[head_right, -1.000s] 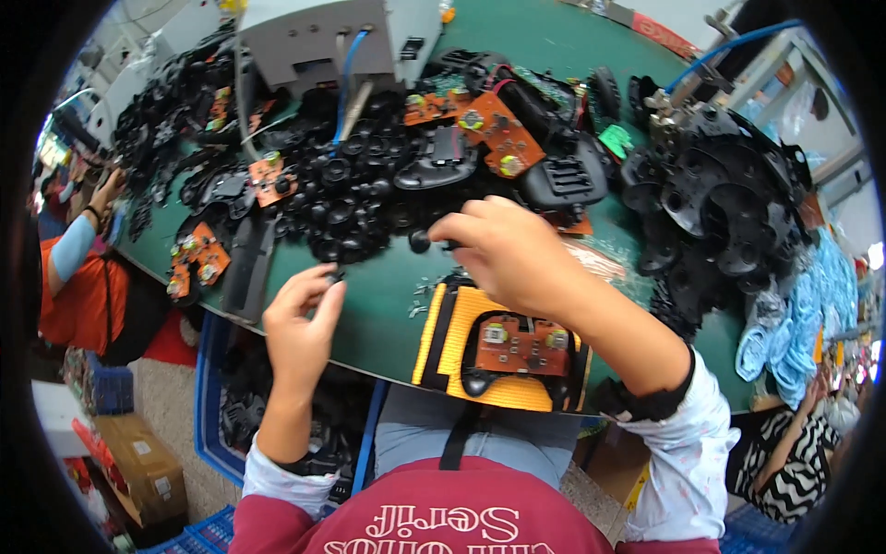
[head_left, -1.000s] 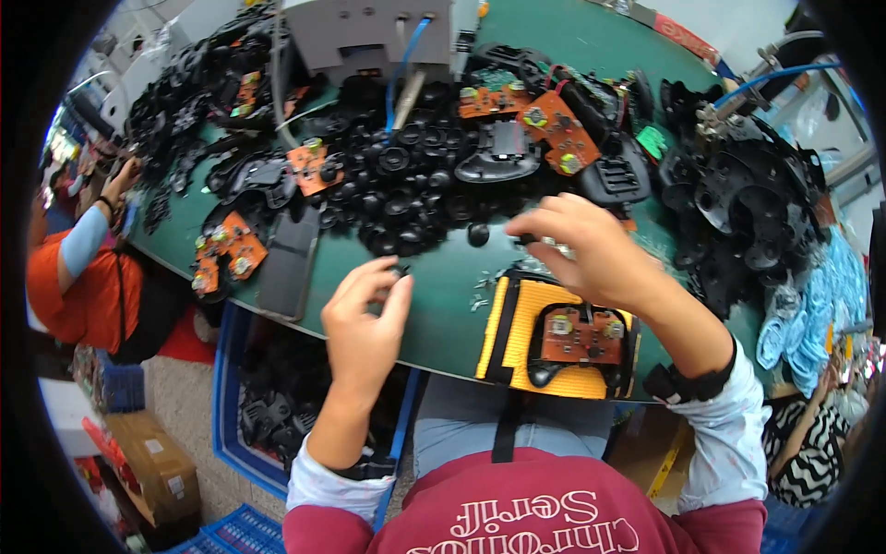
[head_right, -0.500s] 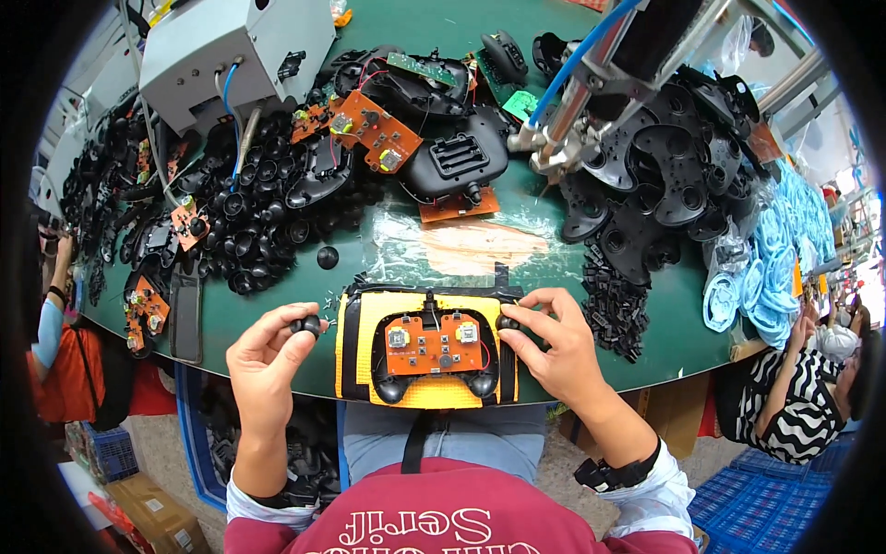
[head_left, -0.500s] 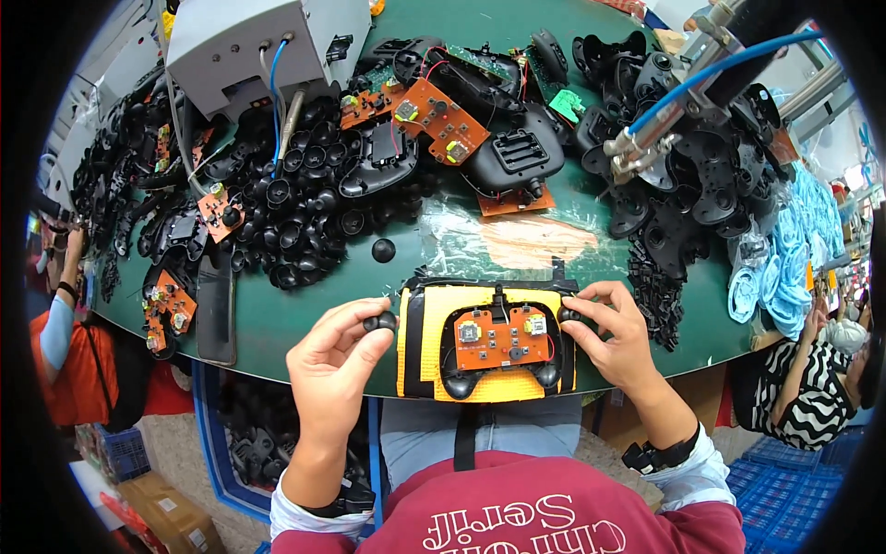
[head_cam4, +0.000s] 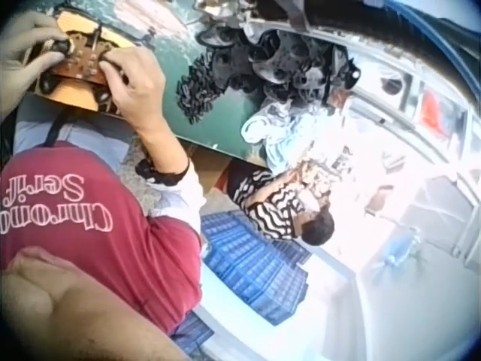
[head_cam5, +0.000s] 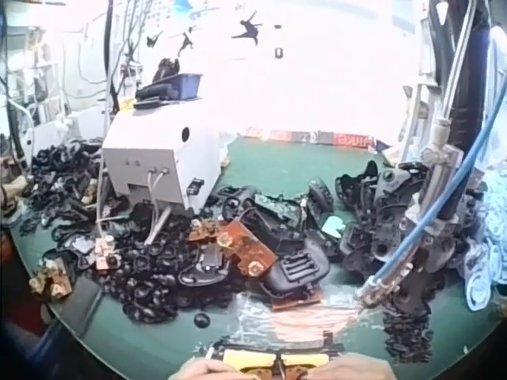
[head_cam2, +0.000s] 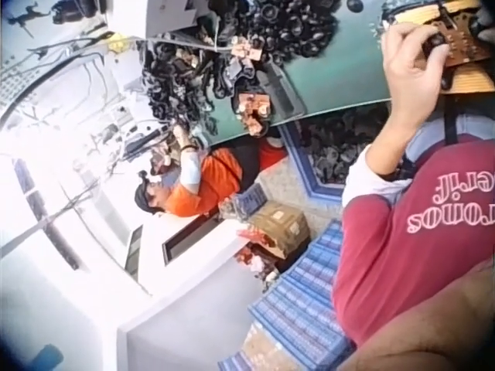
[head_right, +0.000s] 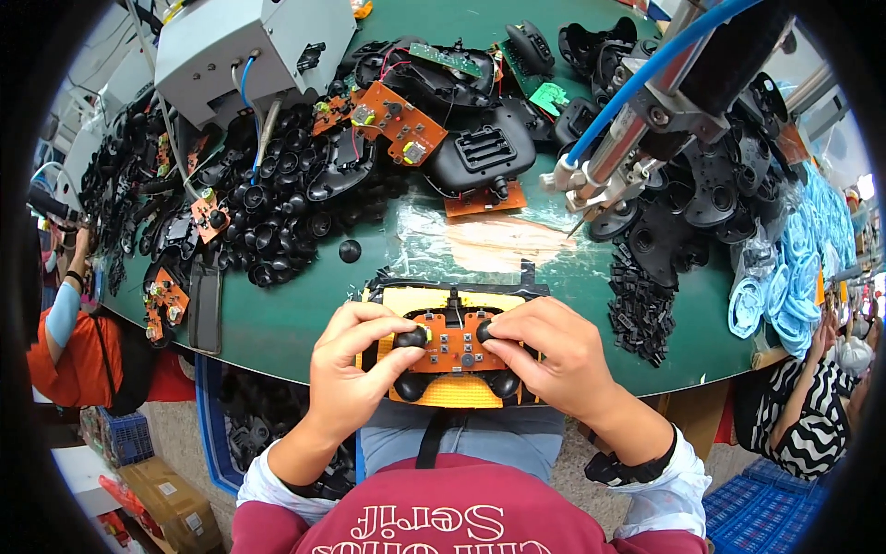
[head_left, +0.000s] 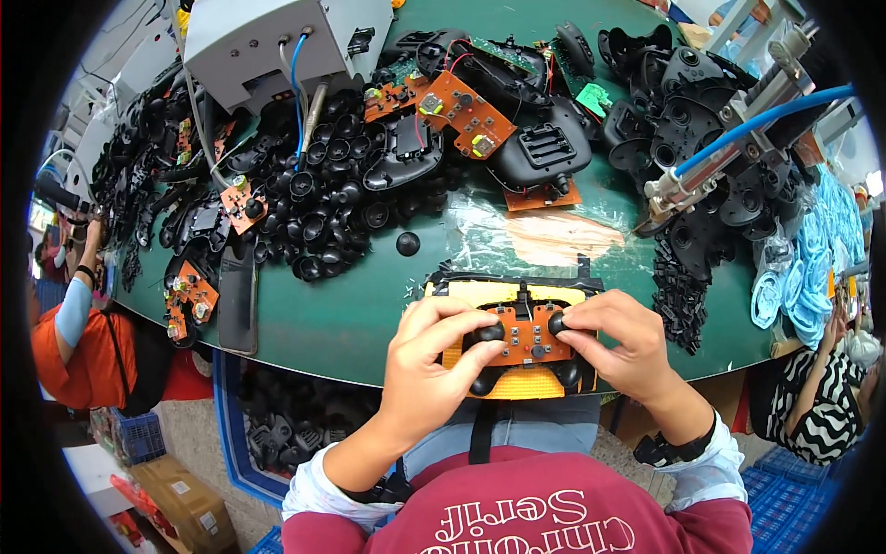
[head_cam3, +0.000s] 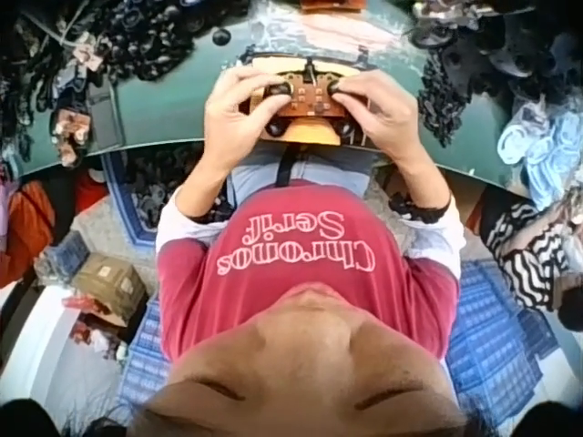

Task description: Assembling the internal PCBs and external shells of handheld game controllers at an electronics workbench.

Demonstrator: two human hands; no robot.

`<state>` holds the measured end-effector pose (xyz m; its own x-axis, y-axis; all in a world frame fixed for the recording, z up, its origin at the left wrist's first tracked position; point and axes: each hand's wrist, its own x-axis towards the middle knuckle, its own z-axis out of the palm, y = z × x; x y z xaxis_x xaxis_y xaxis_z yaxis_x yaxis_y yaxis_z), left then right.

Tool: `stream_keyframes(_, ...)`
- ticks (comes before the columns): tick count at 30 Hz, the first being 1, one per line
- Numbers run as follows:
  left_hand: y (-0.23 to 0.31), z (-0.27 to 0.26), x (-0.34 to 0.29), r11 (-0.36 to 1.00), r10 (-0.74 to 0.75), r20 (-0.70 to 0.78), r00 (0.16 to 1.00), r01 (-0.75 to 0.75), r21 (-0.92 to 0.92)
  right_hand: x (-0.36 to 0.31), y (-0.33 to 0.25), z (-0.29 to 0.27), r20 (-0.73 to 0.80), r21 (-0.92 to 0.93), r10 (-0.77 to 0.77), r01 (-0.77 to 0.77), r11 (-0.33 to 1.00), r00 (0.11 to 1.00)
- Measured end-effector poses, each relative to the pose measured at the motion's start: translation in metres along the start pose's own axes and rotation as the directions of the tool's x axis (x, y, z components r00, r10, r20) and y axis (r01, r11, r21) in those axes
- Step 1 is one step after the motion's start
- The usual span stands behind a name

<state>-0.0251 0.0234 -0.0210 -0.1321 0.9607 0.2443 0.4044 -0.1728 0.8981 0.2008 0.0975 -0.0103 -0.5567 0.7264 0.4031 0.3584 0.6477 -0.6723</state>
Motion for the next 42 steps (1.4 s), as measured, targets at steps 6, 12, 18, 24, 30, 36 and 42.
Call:
stream_keyframes(6,0.001,-0.001,0.009,0.981,0.024,0.073,0.997,-0.037,0.189,0.008,0.0,-0.005,0.107,0.005,-0.015,0.015,1.0,0.994)
stream_keyframes(12,0.006,-0.001,0.012,0.982,-0.006,0.142,0.99,-0.021,0.189,0.014,0.003,-0.012,0.195,0.068,-0.021,0.008,0.998,0.981)
stream_keyframes(18,0.004,-0.009,0.012,0.986,0.048,0.089,0.995,-0.062,0.157,0.013,-0.001,-0.015,0.222,0.051,0.05,-0.063,0.997,0.974)
stream_keyframes(24,-0.001,-0.006,0.012,0.971,0.063,0.126,0.99,-0.09,0.223,0.015,-0.001,-0.013,0.223,0.036,0.021,-0.03,0.999,0.975)
stream_keyframes(30,0.003,-0.007,0.014,0.966,0.078,0.124,0.989,-0.106,0.237,0.014,0.0,-0.01,0.192,0.035,0.024,-0.031,0.999,0.981)
stream_keyframes(36,0.004,-0.006,0.012,0.962,0.059,0.19,0.98,-0.107,0.25,0.015,-0.003,-0.012,0.214,-0.001,0.019,-0.02,1.0,0.977)
stream_keyframes(42,0.006,-0.006,0.011,0.974,0.04,0.222,0.974,-0.087,0.207,0.016,-0.005,-0.014,0.236,0.017,0.027,-0.032,0.999,0.971)
